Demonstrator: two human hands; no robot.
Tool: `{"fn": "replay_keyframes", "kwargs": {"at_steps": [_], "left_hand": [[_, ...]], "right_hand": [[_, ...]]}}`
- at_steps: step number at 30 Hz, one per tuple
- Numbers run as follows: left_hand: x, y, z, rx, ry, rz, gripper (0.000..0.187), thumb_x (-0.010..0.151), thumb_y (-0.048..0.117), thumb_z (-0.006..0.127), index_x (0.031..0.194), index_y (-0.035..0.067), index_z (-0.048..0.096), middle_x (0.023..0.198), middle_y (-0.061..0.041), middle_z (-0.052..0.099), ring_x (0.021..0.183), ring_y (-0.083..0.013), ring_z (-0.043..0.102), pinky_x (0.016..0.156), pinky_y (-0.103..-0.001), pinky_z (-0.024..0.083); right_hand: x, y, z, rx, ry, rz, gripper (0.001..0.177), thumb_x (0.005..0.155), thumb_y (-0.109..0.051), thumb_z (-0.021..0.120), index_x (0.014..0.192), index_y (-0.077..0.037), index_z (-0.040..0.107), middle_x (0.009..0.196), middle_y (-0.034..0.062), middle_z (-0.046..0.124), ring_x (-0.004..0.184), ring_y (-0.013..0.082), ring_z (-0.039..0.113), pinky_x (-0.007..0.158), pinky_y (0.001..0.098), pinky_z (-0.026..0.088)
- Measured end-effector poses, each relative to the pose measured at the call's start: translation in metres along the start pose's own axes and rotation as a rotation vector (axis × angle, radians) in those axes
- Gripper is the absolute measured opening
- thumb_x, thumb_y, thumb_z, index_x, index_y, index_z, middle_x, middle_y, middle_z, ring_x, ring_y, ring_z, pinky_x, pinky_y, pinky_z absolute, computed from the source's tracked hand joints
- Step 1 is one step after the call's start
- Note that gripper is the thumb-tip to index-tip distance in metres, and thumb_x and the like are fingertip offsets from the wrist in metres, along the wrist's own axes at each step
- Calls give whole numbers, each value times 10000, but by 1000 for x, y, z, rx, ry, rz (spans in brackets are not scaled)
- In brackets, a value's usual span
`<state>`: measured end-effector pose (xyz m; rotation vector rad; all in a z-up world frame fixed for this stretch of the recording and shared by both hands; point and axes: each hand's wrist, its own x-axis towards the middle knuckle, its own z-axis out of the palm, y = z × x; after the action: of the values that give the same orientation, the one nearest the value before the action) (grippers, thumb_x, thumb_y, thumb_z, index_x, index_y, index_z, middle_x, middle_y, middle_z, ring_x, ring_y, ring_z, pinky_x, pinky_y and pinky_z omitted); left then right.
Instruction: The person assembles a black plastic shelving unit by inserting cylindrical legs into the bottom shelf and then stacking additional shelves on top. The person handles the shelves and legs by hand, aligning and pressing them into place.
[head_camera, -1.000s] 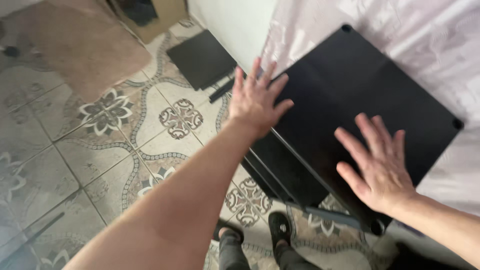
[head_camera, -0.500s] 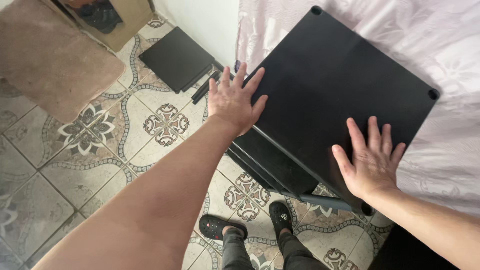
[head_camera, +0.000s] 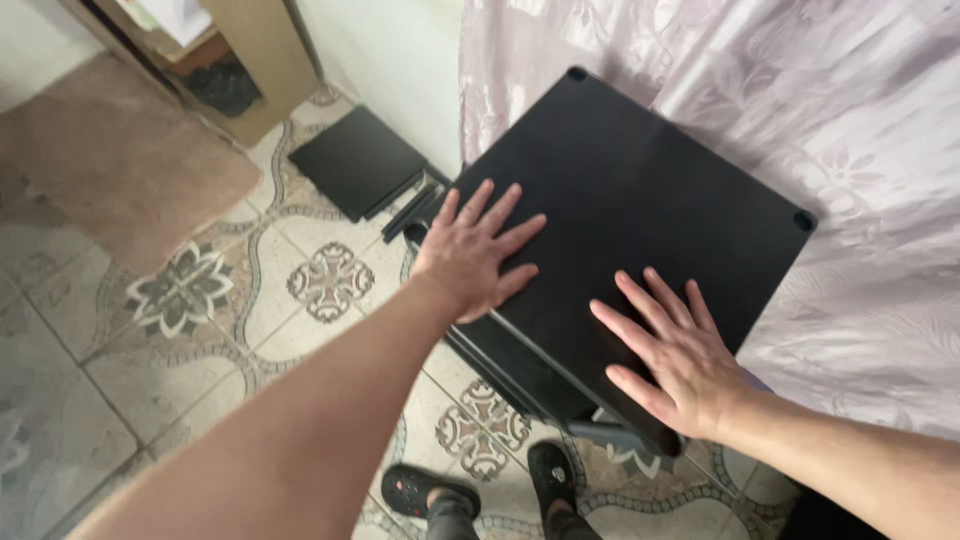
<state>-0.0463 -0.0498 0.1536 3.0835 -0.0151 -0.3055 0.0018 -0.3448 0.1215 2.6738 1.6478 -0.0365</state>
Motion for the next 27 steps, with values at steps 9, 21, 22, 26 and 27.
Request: {"fn": "replay_keyframes", "kwargs": {"at_steps": [9,21,22,26,27], "left_hand": [[5,5,-2,70,-91,-12,701,972,682,265,1601,426,93,1702,-4,-20,1556,-281,-44,1241,-530,14],[1,16,-7,30,-67,-177,603,979,650,269,1564,533,180,1700,96,23,1558,-302,-32,1232,-599,10],[2,17,-9,34,-65,-176,601,980,653,264,1562,531,179,1699,96,23,1558,-297,-32,1232,-597,7],[7,22,-7,5,-59,-182,601,978,658,260,1560,531,178,1696,101,23,1561,-285,-32,1235,-590,0],[7,21,-8,4,-60,-184,603,977,659,262,1560,532,178,1696,103,24,1562,-285,-32,1236,-588,-1]], "right_hand": [[5,11,-21,-12,126,-69,780,944,-674,388,1596,-258,280,1674,165,118,1531,419,72,1172,675,51],[24,4,1,38,78,-132,708,964,-611,414,1568,-266,281,1657,159,143,1524,370,107,1187,616,57],[24,7,0,34,77,-142,706,967,-606,418,1567,-261,278,1668,164,143,1534,380,107,1197,631,60],[23,11,-2,30,56,-140,695,969,-573,424,1577,-272,273,1647,156,141,1510,366,109,1179,606,69],[24,10,-2,26,56,-143,697,969,-574,425,1575,-269,268,1659,157,136,1523,373,106,1189,618,67]]}}
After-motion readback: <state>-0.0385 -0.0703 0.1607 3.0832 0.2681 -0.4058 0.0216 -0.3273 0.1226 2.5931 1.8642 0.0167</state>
